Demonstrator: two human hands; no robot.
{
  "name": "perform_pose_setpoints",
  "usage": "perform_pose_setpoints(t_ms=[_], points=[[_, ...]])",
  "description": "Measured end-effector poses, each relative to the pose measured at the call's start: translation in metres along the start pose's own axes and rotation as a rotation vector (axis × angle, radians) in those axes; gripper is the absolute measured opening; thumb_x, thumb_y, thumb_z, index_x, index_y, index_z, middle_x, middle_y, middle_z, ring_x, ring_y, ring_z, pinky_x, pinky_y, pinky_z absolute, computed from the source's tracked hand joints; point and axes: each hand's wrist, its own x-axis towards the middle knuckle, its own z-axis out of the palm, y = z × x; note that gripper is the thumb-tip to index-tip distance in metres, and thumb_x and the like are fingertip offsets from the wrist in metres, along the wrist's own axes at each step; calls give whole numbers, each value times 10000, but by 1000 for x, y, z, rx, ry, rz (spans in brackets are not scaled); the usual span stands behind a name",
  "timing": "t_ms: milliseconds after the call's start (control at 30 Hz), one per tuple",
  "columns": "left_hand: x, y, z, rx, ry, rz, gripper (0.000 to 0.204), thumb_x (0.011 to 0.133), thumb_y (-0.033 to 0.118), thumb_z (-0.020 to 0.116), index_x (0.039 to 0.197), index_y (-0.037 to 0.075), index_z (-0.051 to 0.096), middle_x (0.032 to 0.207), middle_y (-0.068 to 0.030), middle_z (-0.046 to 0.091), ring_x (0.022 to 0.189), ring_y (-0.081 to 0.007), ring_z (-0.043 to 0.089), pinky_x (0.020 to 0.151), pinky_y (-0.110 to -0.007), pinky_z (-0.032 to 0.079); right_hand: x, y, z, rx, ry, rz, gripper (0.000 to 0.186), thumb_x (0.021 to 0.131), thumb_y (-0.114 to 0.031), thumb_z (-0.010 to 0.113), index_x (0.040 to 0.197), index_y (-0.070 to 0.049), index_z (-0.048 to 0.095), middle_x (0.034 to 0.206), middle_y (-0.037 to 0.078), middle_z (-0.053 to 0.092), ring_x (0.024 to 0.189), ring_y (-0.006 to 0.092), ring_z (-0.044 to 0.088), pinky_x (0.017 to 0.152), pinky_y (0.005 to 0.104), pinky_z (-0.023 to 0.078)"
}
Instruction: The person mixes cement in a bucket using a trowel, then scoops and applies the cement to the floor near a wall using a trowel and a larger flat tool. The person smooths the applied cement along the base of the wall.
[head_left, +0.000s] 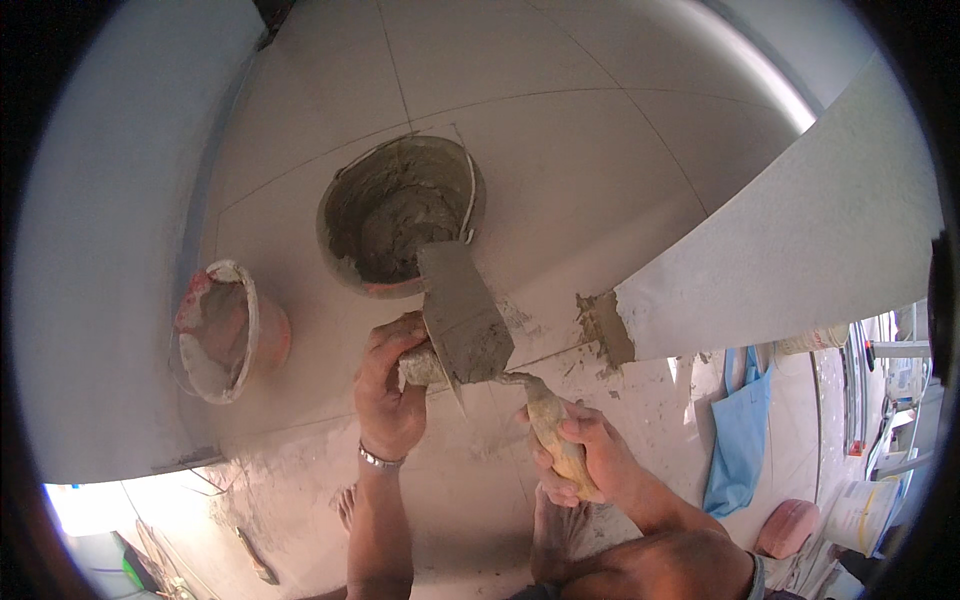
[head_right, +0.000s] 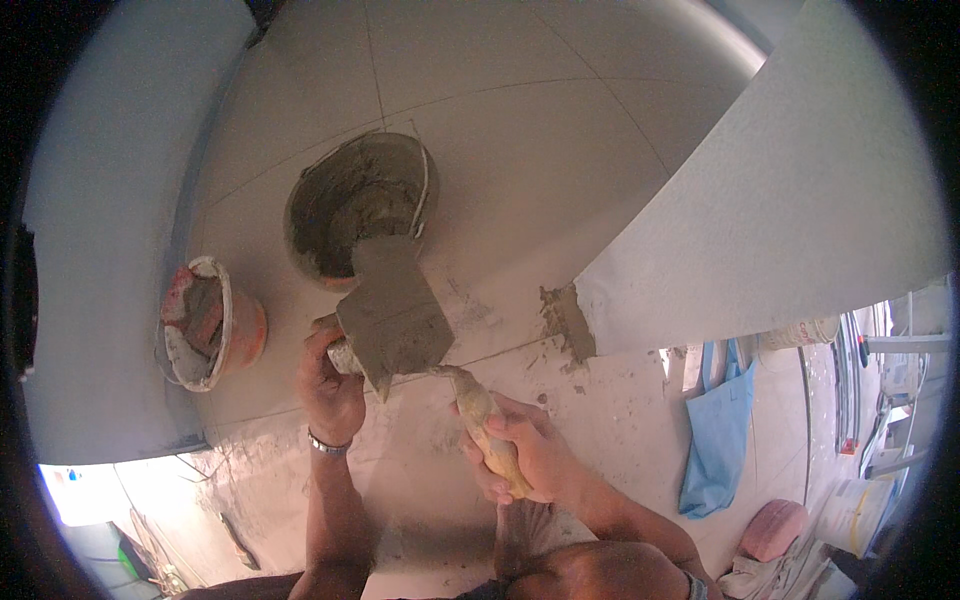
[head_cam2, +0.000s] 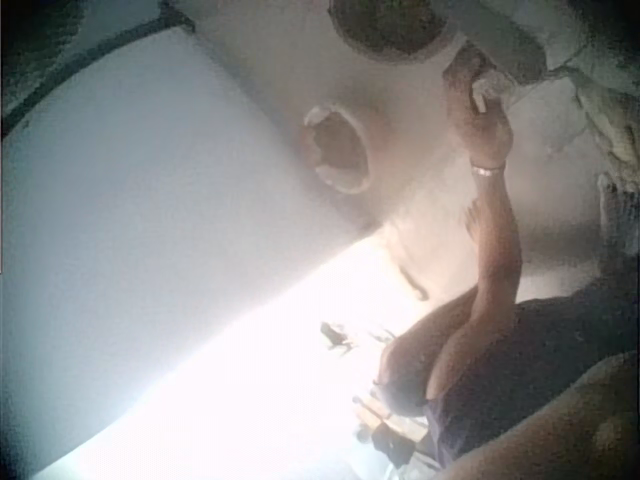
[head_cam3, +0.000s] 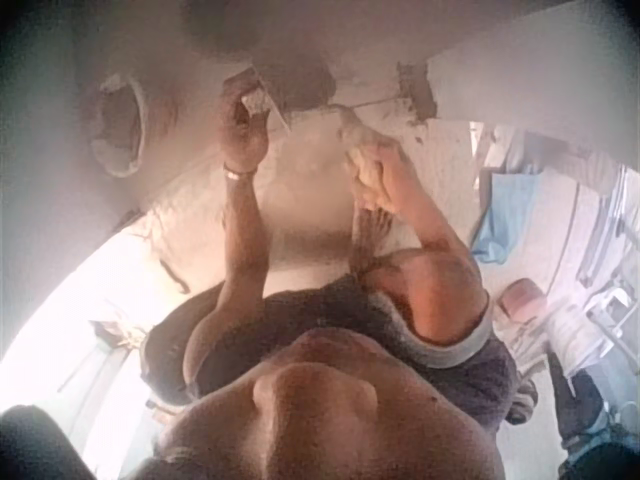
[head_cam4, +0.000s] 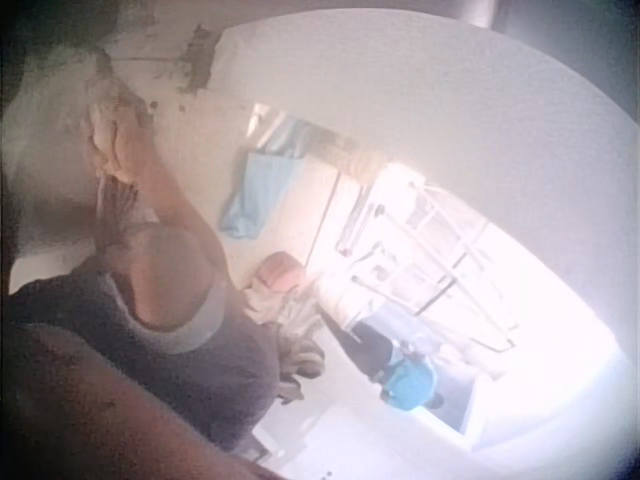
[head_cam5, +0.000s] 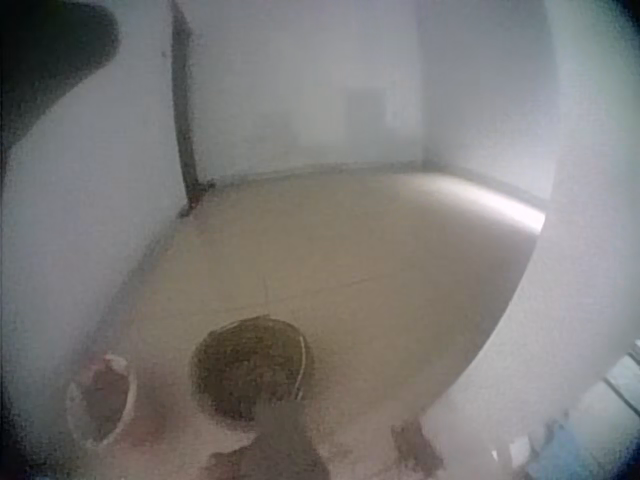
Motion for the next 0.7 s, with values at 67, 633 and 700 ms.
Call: perform_pose_setpoints(t_ms=[67, 633, 700], points=[[5, 5, -2, 96, 4, -27, 496, 712, -248, 548, 1128, 10, 627, 1159, -155, 634, 1166, -331, 608, 1049, -442, 453, -8, -5, 9, -33, -14, -16, 471, 974, -266, 519, 1362, -10, 449, 850, 106, 550, 458, 160, 493, 366, 311, 406], [-20, 8, -15, -1305, 245, -663, 417, 825, -26, 567, 1242, -39, 575, 1184, -165, 661, 1000, -291, 674, 914, -424, 543, -7, -20, -5, -869, 170, -710, 492, 884, -229, 704, 1262, 19, 511, 870, 151, 622, 679, 245, 630, 606, 344, 499], [-30, 7, 2, -1519, 223, -740, 416, 826, 6, 552, 1238, -34, 582, 1183, -175, 664, 982, -302, 681, 880, -422, 559, 7, -25, -12, -1299, 215, -969, 462, 863, -206, 724, 1232, 1, 538, 902, 162, 625, 796, 318, 661, 672, 360, 510]])
